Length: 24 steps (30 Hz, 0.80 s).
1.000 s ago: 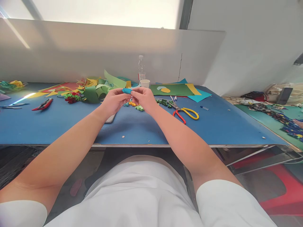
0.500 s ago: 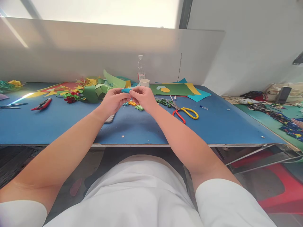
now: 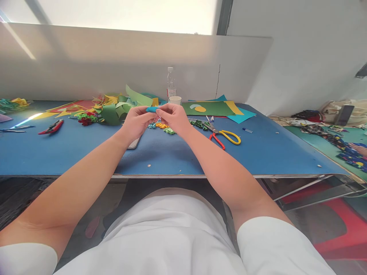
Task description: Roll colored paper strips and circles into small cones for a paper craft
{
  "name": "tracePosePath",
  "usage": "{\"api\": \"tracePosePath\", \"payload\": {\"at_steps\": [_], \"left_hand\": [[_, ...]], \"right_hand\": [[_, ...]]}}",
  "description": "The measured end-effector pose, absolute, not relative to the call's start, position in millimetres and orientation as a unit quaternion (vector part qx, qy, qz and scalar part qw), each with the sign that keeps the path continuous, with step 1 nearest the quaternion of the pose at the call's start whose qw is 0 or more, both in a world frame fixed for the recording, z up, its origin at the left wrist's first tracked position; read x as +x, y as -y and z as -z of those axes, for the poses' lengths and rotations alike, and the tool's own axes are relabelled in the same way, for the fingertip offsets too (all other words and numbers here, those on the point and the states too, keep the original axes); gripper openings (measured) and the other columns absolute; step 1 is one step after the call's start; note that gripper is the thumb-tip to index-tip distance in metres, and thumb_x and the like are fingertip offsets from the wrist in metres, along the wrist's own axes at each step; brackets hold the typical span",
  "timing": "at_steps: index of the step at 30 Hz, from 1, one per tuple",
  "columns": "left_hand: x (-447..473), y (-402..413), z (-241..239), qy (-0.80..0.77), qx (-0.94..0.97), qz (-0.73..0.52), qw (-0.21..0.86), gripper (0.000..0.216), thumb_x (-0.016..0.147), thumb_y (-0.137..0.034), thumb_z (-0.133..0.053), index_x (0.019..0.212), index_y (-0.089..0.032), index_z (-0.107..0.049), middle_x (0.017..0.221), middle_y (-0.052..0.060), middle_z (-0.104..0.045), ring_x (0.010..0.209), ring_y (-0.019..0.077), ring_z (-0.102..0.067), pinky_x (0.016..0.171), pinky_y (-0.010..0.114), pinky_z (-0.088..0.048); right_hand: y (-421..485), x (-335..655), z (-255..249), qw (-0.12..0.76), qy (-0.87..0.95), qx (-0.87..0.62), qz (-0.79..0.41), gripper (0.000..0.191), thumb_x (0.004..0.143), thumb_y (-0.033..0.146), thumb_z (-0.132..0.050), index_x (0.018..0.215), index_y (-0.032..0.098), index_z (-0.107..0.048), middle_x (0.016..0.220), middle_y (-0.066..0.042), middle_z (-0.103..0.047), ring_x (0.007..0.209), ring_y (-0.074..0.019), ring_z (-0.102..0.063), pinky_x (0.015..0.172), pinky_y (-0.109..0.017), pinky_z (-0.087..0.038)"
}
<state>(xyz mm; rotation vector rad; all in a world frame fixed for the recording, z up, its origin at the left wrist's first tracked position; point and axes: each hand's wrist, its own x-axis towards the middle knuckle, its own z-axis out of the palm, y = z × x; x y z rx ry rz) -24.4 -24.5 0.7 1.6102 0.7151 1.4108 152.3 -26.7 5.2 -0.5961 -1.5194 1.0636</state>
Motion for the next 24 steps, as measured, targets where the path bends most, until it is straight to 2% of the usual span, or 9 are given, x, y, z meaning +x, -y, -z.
{"api": "tracePosePath", "payload": {"at_steps": [6, 10, 17, 24], "left_hand": [[-24.5, 23.5, 0.9, -0.266, 0.649, -0.577, 0.419, 0.011, 0.077, -0.023, -0.081, 0.068, -0.020, -0.076, 0.072, 0.002, -0.067, 0.073, 0.0140, -0.060, 0.074, 0.031, -0.051], [-25.4, 21.2, 1.6, -0.261, 0.644, -0.580, 0.425, 0.009, 0.075, -0.022, -0.084, 0.070, -0.020, -0.077, 0.072, 0.000, -0.068, 0.073, 0.0131, -0.060, 0.074, 0.030, -0.050], [-24.4, 20.2, 3.0, -0.263, 0.652, -0.576, 0.417, 0.006, 0.072, -0.024, -0.086, 0.076, -0.021, -0.082, 0.074, -0.001, -0.071, 0.072, 0.0132, -0.062, 0.075, 0.030, -0.052], [-24.6, 21.6, 1.1, -0.277, 0.657, -0.568, 0.411, 0.008, 0.073, -0.026, -0.086, 0.078, -0.021, -0.082, 0.077, 0.000, -0.074, 0.076, 0.0142, -0.066, 0.078, 0.030, -0.054]], "right_hand": [[23.3, 152.5, -3.2, 0.566, 0.647, -0.247, -0.446, 0.039, 0.080, 0.049, -0.097, 0.083, 0.018, -0.074, 0.069, 0.000, -0.067, 0.057, -0.0108, -0.054, 0.052, -0.026, -0.046], [22.4, 152.3, -3.0, 0.575, 0.637, -0.251, -0.448, 0.030, 0.079, 0.037, -0.097, 0.082, 0.018, -0.074, 0.067, 0.002, -0.065, 0.057, -0.0105, -0.055, 0.052, -0.025, -0.046], [26.0, 151.2, -3.6, 0.568, 0.636, -0.263, -0.451, 0.012, 0.084, 0.020, -0.081, 0.076, 0.018, -0.072, 0.056, 0.004, -0.057, 0.054, -0.0107, -0.051, 0.050, -0.024, -0.041], [27.5, 150.5, -5.9, 0.564, 0.635, -0.257, -0.461, 0.007, 0.082, 0.016, -0.073, 0.075, 0.018, -0.072, 0.056, 0.003, -0.059, 0.053, -0.0110, -0.051, 0.050, -0.024, -0.041]]}}
